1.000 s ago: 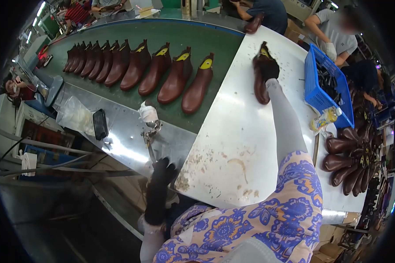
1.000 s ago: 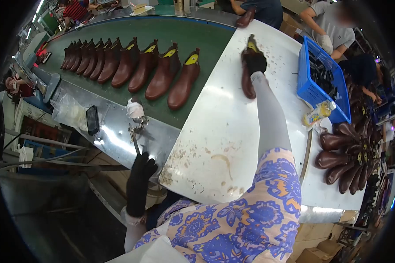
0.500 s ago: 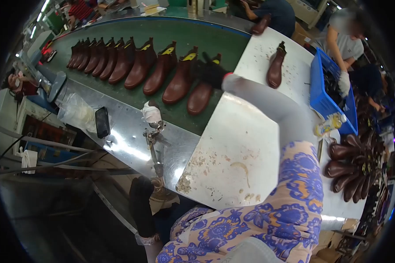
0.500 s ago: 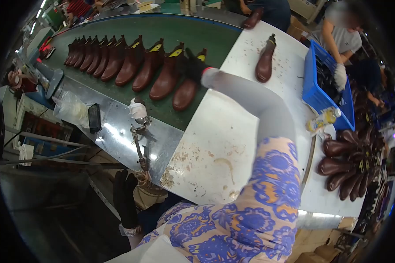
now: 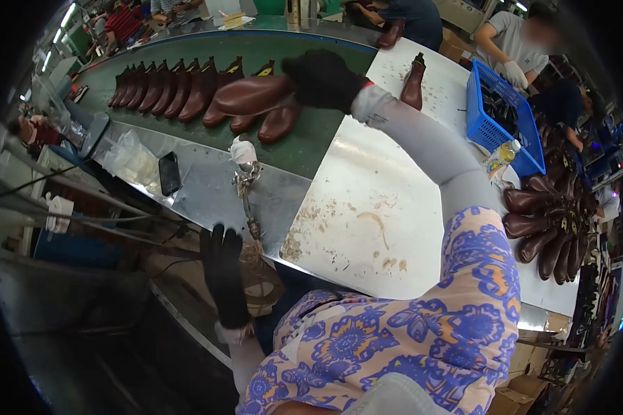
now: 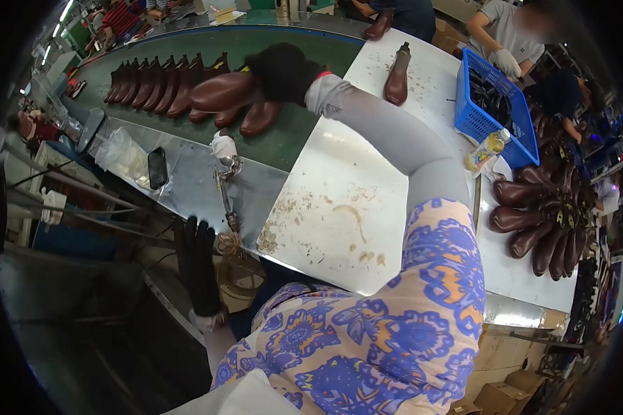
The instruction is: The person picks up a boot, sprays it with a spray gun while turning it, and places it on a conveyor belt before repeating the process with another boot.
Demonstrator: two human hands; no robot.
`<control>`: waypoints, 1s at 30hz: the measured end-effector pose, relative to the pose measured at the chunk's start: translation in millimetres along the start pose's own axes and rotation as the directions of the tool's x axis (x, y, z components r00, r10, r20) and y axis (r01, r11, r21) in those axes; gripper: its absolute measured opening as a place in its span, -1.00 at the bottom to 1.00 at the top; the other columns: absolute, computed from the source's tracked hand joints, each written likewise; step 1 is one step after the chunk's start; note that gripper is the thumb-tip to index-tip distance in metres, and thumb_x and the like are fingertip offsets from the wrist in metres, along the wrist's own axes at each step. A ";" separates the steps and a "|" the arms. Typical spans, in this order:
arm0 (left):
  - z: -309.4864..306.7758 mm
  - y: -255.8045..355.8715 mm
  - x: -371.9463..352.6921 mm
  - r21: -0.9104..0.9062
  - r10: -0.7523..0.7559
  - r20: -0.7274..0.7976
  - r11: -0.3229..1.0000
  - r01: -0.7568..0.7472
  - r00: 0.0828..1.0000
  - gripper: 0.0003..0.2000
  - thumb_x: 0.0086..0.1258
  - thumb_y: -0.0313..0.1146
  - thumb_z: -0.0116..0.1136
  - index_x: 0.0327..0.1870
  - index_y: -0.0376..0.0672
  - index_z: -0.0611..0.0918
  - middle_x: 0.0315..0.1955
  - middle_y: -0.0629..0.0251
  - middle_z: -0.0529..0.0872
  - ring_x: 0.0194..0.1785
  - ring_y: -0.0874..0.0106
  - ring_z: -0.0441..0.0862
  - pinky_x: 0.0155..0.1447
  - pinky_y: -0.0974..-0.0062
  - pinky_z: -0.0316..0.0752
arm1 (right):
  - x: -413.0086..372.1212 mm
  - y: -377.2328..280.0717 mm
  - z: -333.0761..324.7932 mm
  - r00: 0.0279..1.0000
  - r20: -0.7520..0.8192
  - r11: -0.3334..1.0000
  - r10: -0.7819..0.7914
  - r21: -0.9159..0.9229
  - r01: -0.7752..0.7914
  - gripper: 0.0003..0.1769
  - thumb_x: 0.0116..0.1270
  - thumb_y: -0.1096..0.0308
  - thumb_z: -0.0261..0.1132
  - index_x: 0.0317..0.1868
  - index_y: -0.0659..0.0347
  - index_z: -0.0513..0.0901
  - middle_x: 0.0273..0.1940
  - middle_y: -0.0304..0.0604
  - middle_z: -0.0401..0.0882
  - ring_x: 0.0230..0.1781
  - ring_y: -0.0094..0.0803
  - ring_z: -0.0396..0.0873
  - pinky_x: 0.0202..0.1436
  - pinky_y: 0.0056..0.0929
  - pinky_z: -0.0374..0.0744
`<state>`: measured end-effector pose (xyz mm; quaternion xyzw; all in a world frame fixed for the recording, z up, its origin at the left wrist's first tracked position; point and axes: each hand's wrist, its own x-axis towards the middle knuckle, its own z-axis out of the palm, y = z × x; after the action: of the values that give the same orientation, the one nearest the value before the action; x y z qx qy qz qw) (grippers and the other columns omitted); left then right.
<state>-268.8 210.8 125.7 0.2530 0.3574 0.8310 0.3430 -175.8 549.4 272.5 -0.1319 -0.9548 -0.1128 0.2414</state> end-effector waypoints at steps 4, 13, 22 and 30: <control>30.1 -1.9 28.2 -0.164 0.076 0.045 0.984 -0.068 0.996 -0.50 0.41 -0.40 -0.29 0.36 -0.15 0.00 0.32 0.03 0.07 0.33 0.14 0.15 0.39 0.14 0.07 | -6.2 -105.6 -74.9 1.000 0.016 0.871 0.000 0.492 -0.008 -0.65 0.05 0.15 0.26 -0.15 0.05 0.50 -0.43 -0.09 0.57 -0.36 -0.12 0.58 -0.32 -0.27 0.50; -95.5 17.7 -61.8 -0.657 -0.068 -0.065 0.754 0.008 0.996 -0.27 0.12 0.17 0.13 0.13 -0.26 0.29 0.06 0.04 0.36 0.07 0.23 0.37 0.15 0.29 0.26 | -54.9 -172.7 59.5 0.825 -0.032 0.357 0.564 0.911 -0.209 -0.69 0.21 0.32 0.21 -0.08 0.33 0.48 -0.32 -0.12 0.57 -0.30 -0.42 0.52 -0.17 -0.46 0.47; -154.8 53.9 -131.5 -0.681 0.243 -0.397 0.568 -0.462 0.885 -0.42 0.13 -0.03 0.22 0.03 -0.30 0.38 -0.15 0.15 0.47 -0.12 0.35 0.46 -0.08 0.40 0.37 | -56.6 -217.7 243.1 0.677 0.505 -0.339 0.535 0.862 -0.375 -0.78 0.07 0.21 0.34 -0.41 0.12 0.50 -0.61 -0.25 0.44 -0.71 -0.45 0.41 -0.58 -0.47 0.44; -207.2 144.2 -93.9 0.128 0.919 -0.260 0.337 -0.933 0.296 -0.62 0.23 -0.16 0.14 -0.12 -0.31 0.48 -0.35 0.19 0.57 -0.32 0.32 0.54 -0.22 0.42 0.44 | -37.6 -240.6 198.3 0.774 0.617 -0.508 0.142 0.717 -0.478 -0.71 0.25 0.19 0.19 -0.11 0.18 0.52 -0.47 -0.27 0.50 -0.73 -0.63 0.32 -0.74 -0.69 0.24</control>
<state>-403.1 -20.3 92.1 0.2809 0.1719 0.9111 -0.2478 -303.2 371.2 47.4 -0.1857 -0.5370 0.8071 0.1604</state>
